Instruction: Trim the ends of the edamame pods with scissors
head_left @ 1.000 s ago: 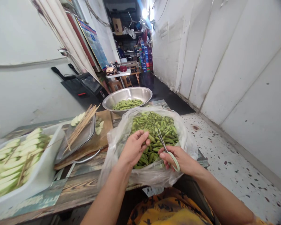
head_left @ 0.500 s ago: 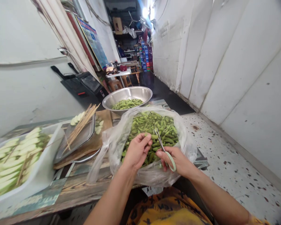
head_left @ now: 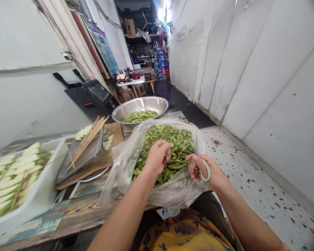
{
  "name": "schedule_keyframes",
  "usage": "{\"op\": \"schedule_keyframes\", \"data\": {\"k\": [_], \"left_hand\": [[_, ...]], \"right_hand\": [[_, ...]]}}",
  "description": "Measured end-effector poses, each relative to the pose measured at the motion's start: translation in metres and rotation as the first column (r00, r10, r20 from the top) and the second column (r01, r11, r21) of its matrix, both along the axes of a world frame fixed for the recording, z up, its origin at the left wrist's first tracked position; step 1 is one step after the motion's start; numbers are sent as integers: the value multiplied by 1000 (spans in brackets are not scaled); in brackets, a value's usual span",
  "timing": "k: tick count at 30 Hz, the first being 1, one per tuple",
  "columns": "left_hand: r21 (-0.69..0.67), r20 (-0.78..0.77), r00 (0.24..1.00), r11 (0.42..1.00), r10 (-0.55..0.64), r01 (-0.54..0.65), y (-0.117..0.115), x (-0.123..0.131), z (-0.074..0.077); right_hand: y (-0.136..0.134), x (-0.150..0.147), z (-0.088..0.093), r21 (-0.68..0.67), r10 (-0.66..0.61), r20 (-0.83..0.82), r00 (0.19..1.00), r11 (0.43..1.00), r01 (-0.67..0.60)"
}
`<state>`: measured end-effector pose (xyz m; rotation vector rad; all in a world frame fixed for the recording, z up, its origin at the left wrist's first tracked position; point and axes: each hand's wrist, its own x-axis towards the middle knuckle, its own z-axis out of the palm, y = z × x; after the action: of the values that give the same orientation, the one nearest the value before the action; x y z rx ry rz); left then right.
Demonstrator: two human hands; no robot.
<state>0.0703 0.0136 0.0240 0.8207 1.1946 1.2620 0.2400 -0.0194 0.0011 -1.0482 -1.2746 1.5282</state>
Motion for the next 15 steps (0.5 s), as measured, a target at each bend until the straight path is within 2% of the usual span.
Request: {"op": "schedule_keyframes", "data": {"k": [1, 2, 4, 6, 8, 11, 13, 15], "left_hand": [[92, -215, 977, 996, -2, 22, 3, 7, -2], [184, -417, 909, 980, 13, 71, 5, 14, -4], [293, -697, 714, 935, 66, 199, 10, 26, -9], [302, -827, 552, 912, 105, 278, 15, 35, -11], [271, -887, 448, 915, 115, 300, 20, 38, -10], [203, -921, 383, 920, 63, 335, 24, 28, -6], [166, -912, 410, 931, 20, 325, 24, 13, -5], [175, -880, 475, 945, 23, 278, 20, -4, -6]], "right_hand": [[0, 1, 0, -4, -4, -8, 1000, 1000, 4], [-1, 1, -1, -7, -8, -13, 1000, 1000, 8], [-1, 2, -3, -12, -13, -13, 1000, 1000, 13], [-1, 2, -5, -17, -21, -5, 1000, 1000, 21], [-1, 5, -7, -19, -17, 9, 1000, 1000, 17], [-1, 9, -8, -4, 40, 61, 997, 999, -40], [-2, 11, -8, -3, 111, 133, 985, 994, -111], [-2, 11, -8, -8, 169, 206, 964, 985, -170]]}}
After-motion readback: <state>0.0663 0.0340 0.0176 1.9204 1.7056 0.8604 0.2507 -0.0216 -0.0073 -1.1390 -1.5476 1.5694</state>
